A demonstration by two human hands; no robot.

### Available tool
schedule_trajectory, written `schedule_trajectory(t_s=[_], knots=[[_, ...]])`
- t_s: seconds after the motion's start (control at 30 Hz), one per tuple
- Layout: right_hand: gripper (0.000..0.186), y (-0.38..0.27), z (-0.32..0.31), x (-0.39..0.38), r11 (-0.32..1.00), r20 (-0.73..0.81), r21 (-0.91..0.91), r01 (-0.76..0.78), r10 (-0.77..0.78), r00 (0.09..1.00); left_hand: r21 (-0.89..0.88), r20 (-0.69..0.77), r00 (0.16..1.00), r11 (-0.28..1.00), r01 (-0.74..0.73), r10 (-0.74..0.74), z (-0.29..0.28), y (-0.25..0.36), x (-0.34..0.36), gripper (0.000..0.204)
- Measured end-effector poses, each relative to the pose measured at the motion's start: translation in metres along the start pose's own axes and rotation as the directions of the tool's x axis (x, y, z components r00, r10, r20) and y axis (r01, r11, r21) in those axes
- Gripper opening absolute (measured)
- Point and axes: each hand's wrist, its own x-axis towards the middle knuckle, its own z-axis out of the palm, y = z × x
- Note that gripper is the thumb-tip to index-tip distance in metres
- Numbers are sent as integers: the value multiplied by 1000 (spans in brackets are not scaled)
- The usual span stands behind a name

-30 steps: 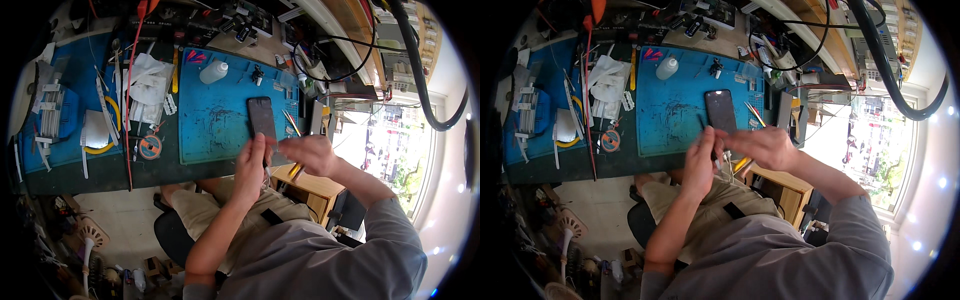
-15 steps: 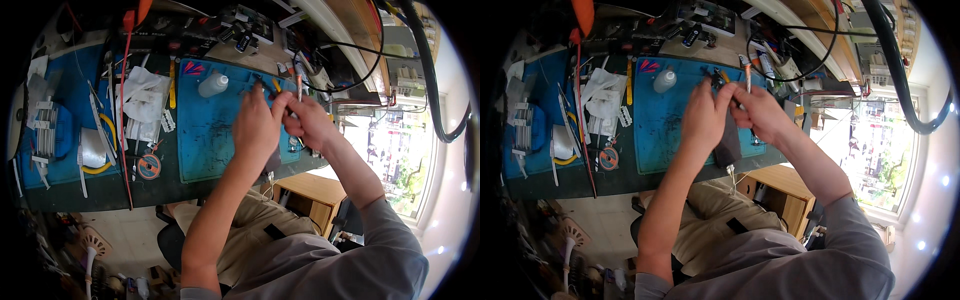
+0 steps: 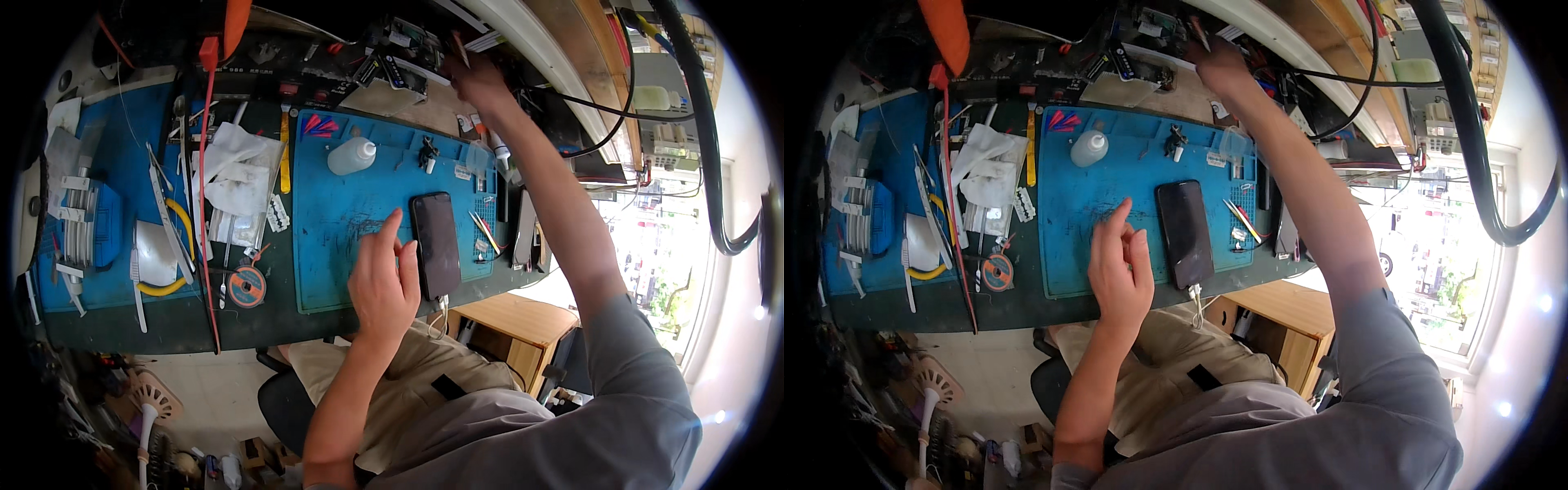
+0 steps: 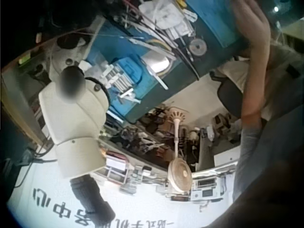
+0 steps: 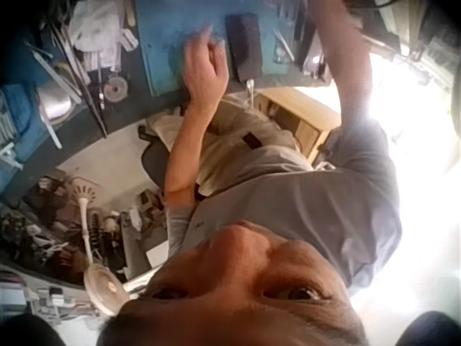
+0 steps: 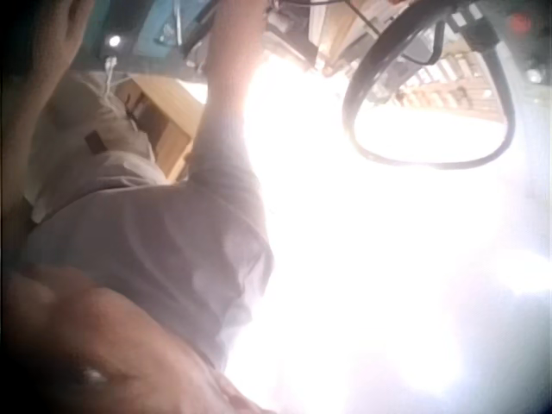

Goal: The person picks up a smartphone and interacts with the screen before placing it on a workbench. They connect a charging cable to the phone, then apply adhesive from a tube along the edges of the phone's internal frame. Finally, they align and press the back cover onto the phone to seal it.

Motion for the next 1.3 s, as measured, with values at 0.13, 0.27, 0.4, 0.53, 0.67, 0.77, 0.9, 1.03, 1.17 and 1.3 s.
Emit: schedule_trajectory(t_s=[0.13,0.27,0.4,0.53,0.67,0.77,0.9,1.03,1.17,1.3], knots=[[55,-12,31,70,942,-77,-254,221,-247,966,38,-40,989,989,-143,145,4,-17,-7,34],[53,-24,44,118,947,-94,-251,199,-229,969,83,-53,989,988,-134,138,3,-26,-16,34],[51,-22,55,134,947,-190,-260,190,-243,951,102,-72,984,982,-158,165,6,-26,-13,32],[49,-14,68,141,952,-315,-265,153,-235,920,124,-58,982,977,-173,181,6,-27,-14,31],[47,-15,78,145,964,-349,-225,142,-216,912,166,-55,979,968,-186,198,6,-25,-10,29],[46,-8,78,142,962,-266,-217,164,-220,938,192,-31,984,967,-165,175,3,-24,-11,28],[39,31,65,164,875,-137,-433,215,-300,944,201,-76,970,957,-210,229,6,-26,-9,26],[38,88,65,193,802,-328,-587,112,-362,872,192,-44,969,954,-231,244,6,-22,-10,25],[40,69,81,182,638,-322,-760,125,-537,780,241,-44,978,952,-188,205,4,-25,-10,30],[44,78,75,177,698,-444,-715,19,-475,760,242,-11,979,950,-195,204,4,-23,-11,32]])
